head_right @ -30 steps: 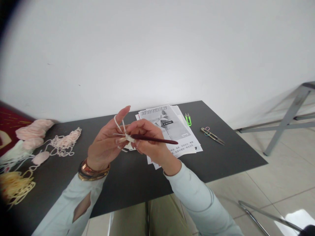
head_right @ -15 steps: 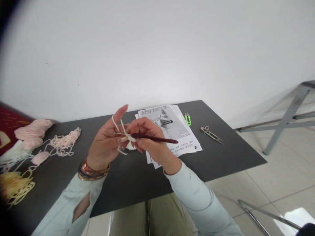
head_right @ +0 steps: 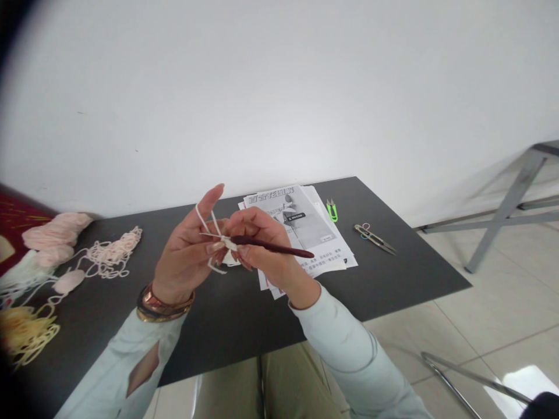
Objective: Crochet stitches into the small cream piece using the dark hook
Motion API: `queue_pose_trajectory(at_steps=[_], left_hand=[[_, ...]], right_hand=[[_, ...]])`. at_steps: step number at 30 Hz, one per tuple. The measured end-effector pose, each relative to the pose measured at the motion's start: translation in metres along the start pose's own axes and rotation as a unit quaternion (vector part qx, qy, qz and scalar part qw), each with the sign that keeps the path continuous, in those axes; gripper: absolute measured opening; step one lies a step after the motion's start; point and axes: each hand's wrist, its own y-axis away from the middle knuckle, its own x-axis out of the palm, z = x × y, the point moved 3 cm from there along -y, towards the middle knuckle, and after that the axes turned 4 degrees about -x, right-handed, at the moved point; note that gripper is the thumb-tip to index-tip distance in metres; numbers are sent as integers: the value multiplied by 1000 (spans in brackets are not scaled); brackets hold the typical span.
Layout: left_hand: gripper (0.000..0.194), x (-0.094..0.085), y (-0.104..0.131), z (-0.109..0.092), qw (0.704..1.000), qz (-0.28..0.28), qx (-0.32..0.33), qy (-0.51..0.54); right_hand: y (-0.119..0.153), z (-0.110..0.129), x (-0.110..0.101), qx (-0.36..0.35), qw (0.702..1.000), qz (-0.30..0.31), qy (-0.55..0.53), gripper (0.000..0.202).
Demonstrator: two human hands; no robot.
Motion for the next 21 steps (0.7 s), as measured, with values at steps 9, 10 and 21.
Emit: queue_pose_trajectory(at_steps=[9,10,21], left_hand=[[70,1,1,-1,1000,-7,5,-10],[69,1,1,-1,1000,-8,3,-10],[71,2,1,-1,1000,-13,1,-22]], right_hand=[[0,0,-1,-2,1000,-12,11,25],[0,0,-1,-3,1000,-13,12,25],[0,-1,-1,-9,1000,-12,4,27]])
